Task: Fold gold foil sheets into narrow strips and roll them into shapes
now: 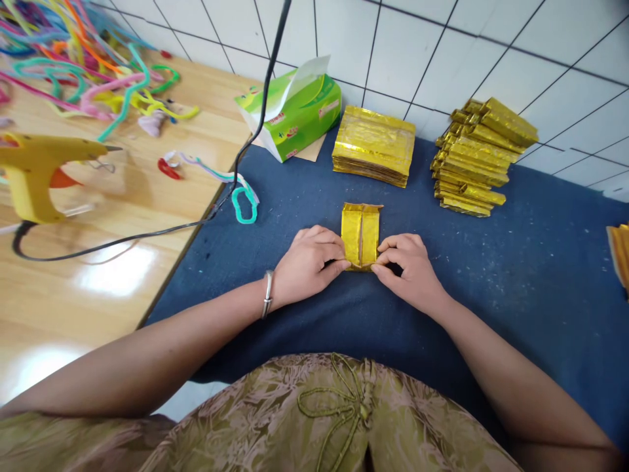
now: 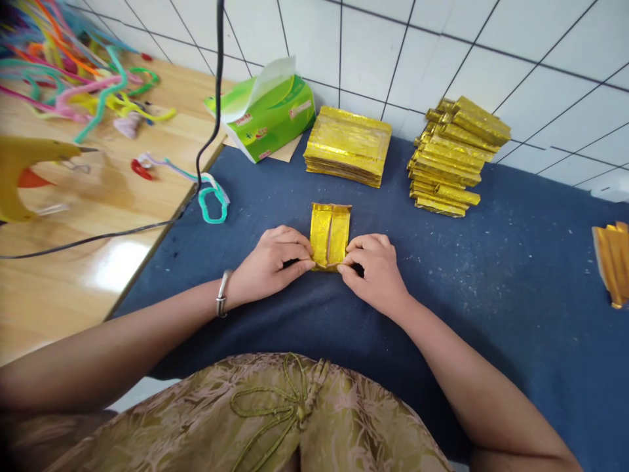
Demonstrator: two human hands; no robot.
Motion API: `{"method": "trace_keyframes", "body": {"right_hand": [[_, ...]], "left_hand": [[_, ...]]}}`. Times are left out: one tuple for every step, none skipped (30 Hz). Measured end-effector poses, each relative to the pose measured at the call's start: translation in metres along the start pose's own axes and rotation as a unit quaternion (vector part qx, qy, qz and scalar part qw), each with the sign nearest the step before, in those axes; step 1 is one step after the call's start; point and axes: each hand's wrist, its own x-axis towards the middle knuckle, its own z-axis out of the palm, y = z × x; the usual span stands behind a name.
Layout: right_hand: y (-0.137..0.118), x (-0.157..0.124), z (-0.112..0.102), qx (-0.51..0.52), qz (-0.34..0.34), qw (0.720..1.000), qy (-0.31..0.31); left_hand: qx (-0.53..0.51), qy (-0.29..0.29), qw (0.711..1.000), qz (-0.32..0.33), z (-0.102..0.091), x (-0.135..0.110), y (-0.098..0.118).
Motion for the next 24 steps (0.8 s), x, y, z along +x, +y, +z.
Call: {"method": "trace_keyframes", "body": {"right_hand": [[-0.0002,0.0,0.0016,-0.004,0.002,1.0,0.003],[-0.0004,0.0001,0.0031,-0.007,0.004,1.0,0.007],[-0.0005,0.0003,0.0043,-0.01,0.005,1.0,0.01],[-0.0006,0.0005,0.0052,-0.012,0.007,1.0,0.013],[-0.0007,0.0007,0.006,-0.013,0.009,1.0,0.016],[-0.0008,0.0008,0.0065,-0.015,0.012,1.0,0.017],[-0.0008,0.0009,0.0068,-0.017,0.014,1.0,0.018],[-0.0009,0.0008,0.007,-0.018,0.015,1.0,0.017],[-0.001,0.0007,0.0072,-0.02,0.017,1.0,0.017],[-0.001,0.0006,0.0072,-0.021,0.019,0.999,0.016],[-0.0011,0.0005,0.0072,-0.022,0.02,0.999,0.016],[-0.0012,0.0004,0.0072,-0.022,0.021,0.999,0.016],[-0.0013,0.0003,0.0071,-0.023,0.022,0.999,0.016],[-0.0014,0.0002,0.007,-0.023,0.022,0.999,0.015],[-0.0015,0.0002,0.0069,-0.022,0.023,0.999,0.015],[-0.0017,0.0002,0.0066,-0.021,0.024,0.999,0.014],[-0.0019,0.0002,0.0063,-0.021,0.024,0.999,0.013],[-0.0021,0.0002,0.0059,-0.021,0.025,0.999,0.01],[-0.0023,0.0001,0.0053,-0.022,0.026,0.999,0.009],[-0.0024,-0.0001,0.0048,-0.022,0.027,0.999,0.007],[-0.0025,-0.0002,0.0041,-0.023,0.028,0.999,0.007],[-0.0023,-0.0004,0.0035,-0.023,0.028,0.999,0.007],[-0.002,-0.0006,0.003,-0.022,0.028,0.999,0.008],[-0.0016,-0.0007,0.0025,-0.02,0.028,0.999,0.009]], "left_hand": [[0.009,0.001,1.0,-0.002,0.0005,0.0005,0.0006],[0.017,0.004,1.0,-0.003,0.0011,0.0009,0.0012],[0.025,0.006,1.0,-0.005,0.0015,0.0014,0.0016],[0.032,0.009,0.999,-0.008,0.002,0.0018,0.002],[0.037,0.01,0.999,-0.011,0.0023,0.0022,0.0024],[0.042,0.011,0.999,-0.014,0.0026,0.0025,0.0027],[0.045,0.01,0.999,-0.017,0.0029,0.0027,0.0028],[0.048,0.009,0.999,-0.019,0.0031,0.0029,0.0029],[0.049,0.007,0.999,-0.021,0.0034,0.003,0.0029],[0.051,0.006,0.998,-0.023,0.0037,0.0031,0.0028],[0.052,0.005,0.998,-0.024,0.0041,0.0031,0.0025],[0.054,0.003,0.998,-0.026,0.0045,0.0031,0.0023],[0.056,0.002,0.998,-0.026,0.0048,0.0031,0.002],[0.058,0.001,0.998,-0.027,0.0052,0.003,0.0018],[0.06,0.0,0.998,-0.028,0.0055,0.0031,0.0016],[0.061,0.0,0.998,-0.027,0.0057,0.0031,0.0017],[0.063,-0.001,0.998,-0.027,0.0058,0.0031,0.0019],[0.064,-0.001,0.998,-0.027,0.0058,0.0032,0.0022],[0.066,-0.001,0.997,-0.027,0.0056,0.0032,0.0026],[0.067,0.001,0.997,-0.029,0.0054,0.0031,0.003],[0.067,0.003,0.997,-0.031,0.005,0.003,0.0033],[0.067,0.005,0.997,-0.032,0.0046,0.0028,0.0033],[0.067,0.007,0.997,-0.032,0.0041,0.0026,0.003],[0.066,0.007,0.997,-0.03,0.0035,0.0025,0.0022]]}}
